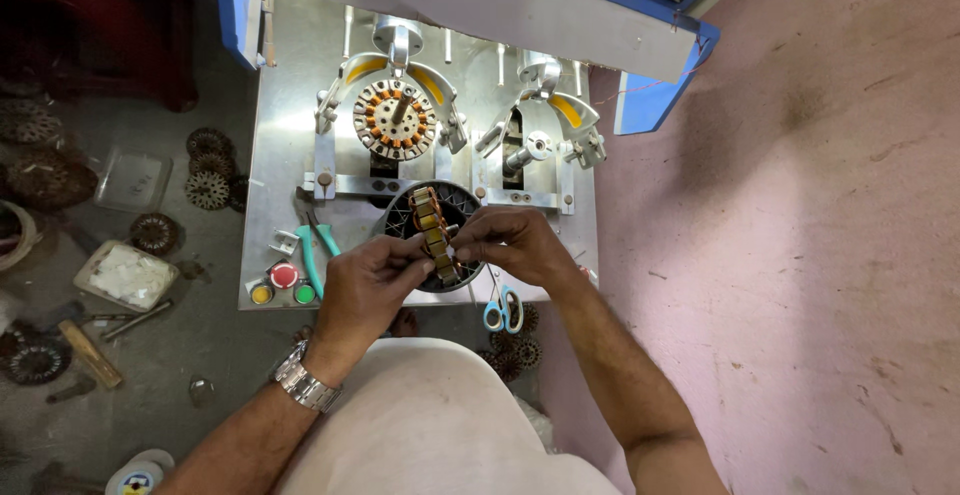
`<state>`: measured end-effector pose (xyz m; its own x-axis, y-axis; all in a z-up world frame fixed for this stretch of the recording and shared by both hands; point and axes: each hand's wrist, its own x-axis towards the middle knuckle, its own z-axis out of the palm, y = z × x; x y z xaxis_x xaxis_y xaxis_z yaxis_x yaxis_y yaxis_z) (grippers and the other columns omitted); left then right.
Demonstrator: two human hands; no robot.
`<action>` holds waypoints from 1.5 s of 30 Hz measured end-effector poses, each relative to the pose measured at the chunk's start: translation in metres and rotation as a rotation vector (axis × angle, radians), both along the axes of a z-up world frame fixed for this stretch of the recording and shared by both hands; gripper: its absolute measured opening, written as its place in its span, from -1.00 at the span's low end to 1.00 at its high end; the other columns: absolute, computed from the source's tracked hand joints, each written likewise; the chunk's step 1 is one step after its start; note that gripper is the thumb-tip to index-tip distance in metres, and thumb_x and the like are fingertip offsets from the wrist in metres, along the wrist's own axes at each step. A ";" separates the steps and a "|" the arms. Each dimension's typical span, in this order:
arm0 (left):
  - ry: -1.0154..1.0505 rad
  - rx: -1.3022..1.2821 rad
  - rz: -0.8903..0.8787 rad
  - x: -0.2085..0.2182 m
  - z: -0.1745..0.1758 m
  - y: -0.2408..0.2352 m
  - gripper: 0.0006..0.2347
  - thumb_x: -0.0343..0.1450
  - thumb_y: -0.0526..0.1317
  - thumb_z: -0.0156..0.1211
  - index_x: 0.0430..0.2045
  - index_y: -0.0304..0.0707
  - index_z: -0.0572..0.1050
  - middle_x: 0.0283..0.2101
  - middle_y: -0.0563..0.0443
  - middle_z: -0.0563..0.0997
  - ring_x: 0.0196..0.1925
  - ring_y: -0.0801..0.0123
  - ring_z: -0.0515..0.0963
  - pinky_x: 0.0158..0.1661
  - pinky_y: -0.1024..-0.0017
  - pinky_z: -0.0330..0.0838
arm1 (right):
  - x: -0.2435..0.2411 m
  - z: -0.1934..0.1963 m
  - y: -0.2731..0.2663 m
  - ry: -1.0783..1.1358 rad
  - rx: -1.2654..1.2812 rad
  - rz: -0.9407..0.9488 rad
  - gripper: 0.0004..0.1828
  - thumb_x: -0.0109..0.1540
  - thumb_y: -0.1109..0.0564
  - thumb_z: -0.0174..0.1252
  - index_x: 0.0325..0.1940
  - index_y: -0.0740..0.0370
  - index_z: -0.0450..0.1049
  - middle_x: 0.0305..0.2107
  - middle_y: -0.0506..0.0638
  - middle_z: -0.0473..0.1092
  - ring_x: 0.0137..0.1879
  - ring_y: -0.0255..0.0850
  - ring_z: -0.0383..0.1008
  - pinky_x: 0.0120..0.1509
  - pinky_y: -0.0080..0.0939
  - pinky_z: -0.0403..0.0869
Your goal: The person inserts small white insulating sheets into the slots of a motor stator by hand and uses a screwdriver and scissors to adjust the copper wires.
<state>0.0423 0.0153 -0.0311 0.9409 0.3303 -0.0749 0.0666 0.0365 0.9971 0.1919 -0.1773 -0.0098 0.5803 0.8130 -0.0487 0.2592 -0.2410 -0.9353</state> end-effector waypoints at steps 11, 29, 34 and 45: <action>0.112 -0.008 -0.030 0.003 0.003 0.004 -0.83 0.32 -0.33 0.39 -0.26 -0.37 0.66 -0.34 -0.02 0.77 -0.40 0.57 0.70 -0.46 0.57 0.60 | 0.007 -0.003 0.007 -0.083 -0.066 0.057 -0.86 0.11 0.24 0.44 -0.27 0.09 0.68 -0.34 -0.16 0.55 -0.22 -0.38 0.56 -0.16 -0.35 0.58; 0.118 -0.274 -0.082 0.011 -0.002 0.010 -0.82 0.32 -0.40 0.37 -0.24 -0.44 0.60 -0.28 -0.08 0.76 -0.32 0.54 0.69 -0.36 0.52 0.58 | 0.015 0.026 0.036 0.189 -0.504 -0.010 -0.75 0.06 0.29 0.44 -0.44 0.25 0.44 -0.47 -0.08 0.55 -0.30 -0.38 0.57 -0.19 -0.32 0.60; 0.088 -0.224 -0.125 0.013 -0.012 0.013 -0.79 0.31 -0.41 0.39 -0.22 -0.42 0.55 -0.26 -0.09 0.73 -0.25 0.49 0.71 -0.23 0.54 0.65 | 0.011 0.021 0.031 0.289 -0.354 -0.050 -0.77 0.07 0.31 0.40 -0.36 0.25 0.44 -0.42 -0.07 0.53 -0.28 -0.35 0.57 -0.17 -0.30 0.62; 0.262 0.167 -0.101 -0.001 -0.004 0.027 -0.80 0.45 -0.27 0.25 -0.05 -0.20 0.57 -0.34 -0.04 0.75 -0.39 0.43 0.73 -0.43 0.53 0.53 | -0.031 -0.089 -0.066 0.259 -0.158 -0.762 -0.73 0.18 0.14 0.35 -0.11 0.34 0.56 -0.41 0.07 0.56 -0.39 -0.25 0.58 -0.33 -0.21 0.57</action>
<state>0.0413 0.0427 -0.0355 0.9252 0.2648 -0.2719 0.3171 -0.1457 0.9371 0.1605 -0.2437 -0.0987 0.9254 0.1725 -0.3376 -0.2481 -0.3979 -0.8833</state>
